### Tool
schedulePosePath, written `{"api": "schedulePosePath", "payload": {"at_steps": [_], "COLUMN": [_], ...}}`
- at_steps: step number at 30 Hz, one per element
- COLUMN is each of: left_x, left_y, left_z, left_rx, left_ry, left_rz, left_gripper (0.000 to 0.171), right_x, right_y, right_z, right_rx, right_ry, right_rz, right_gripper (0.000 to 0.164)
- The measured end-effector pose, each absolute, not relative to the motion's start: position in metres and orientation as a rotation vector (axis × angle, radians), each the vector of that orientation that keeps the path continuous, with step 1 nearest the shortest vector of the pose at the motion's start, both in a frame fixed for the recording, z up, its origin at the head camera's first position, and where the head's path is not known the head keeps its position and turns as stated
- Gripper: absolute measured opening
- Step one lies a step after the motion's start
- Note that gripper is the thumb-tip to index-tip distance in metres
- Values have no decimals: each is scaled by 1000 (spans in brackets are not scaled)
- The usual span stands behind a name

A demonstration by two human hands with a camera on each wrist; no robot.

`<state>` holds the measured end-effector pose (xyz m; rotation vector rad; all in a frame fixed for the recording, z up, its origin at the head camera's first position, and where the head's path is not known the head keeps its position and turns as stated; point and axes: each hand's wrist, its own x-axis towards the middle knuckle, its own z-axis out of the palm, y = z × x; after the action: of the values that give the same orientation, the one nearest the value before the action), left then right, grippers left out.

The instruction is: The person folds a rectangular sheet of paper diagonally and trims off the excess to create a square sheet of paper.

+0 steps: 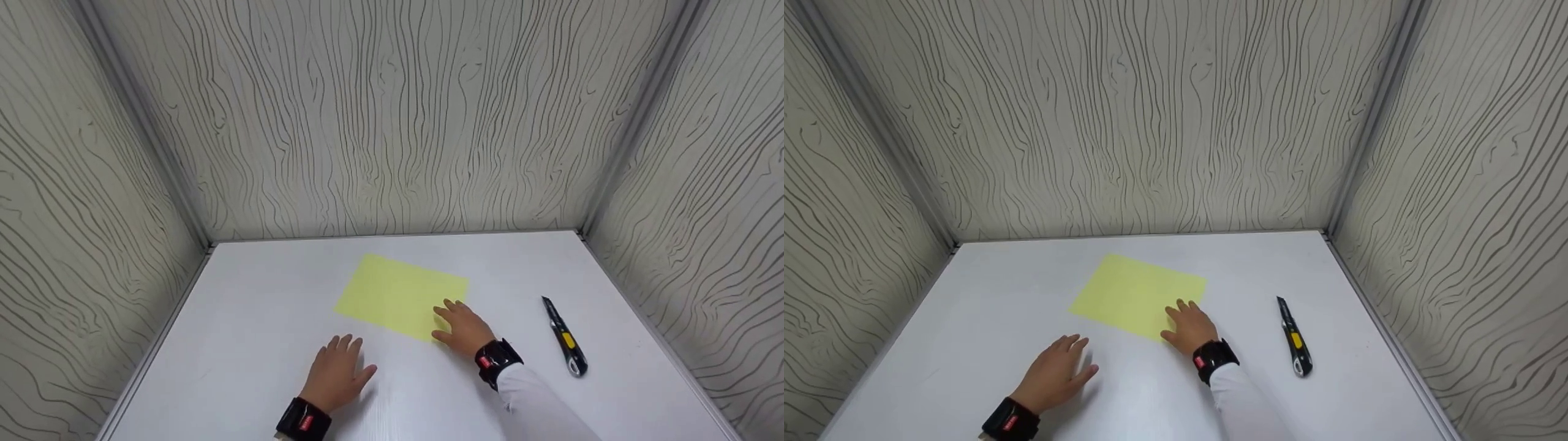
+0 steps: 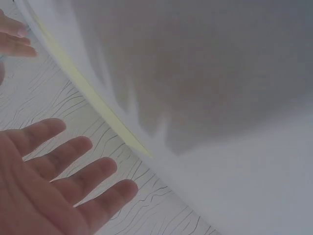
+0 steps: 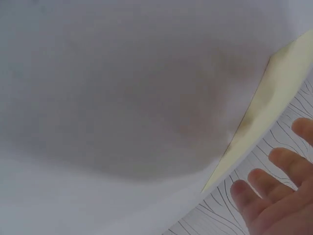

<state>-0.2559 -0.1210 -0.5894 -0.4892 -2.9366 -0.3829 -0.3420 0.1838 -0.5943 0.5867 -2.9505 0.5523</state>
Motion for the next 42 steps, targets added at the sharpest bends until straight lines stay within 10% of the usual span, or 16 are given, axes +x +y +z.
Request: {"api": "schedulePosePath", "payload": {"at_steps": [26, 42], "left_x": [-278, -282], "left_y": [-85, -65], "left_z": [-591, -601], "left_rx": [-625, -646], "left_ry": [-2881, -3028], "left_rz": [-411, -309], "left_gripper": [45, 78], "right_x": [-306, -263], "right_y": [180, 175], "right_z": [-605, -608], "right_rx": [795, 884], "right_ry": [-2890, -2844], "right_rz": [397, 320], "right_gripper": [29, 33]}}
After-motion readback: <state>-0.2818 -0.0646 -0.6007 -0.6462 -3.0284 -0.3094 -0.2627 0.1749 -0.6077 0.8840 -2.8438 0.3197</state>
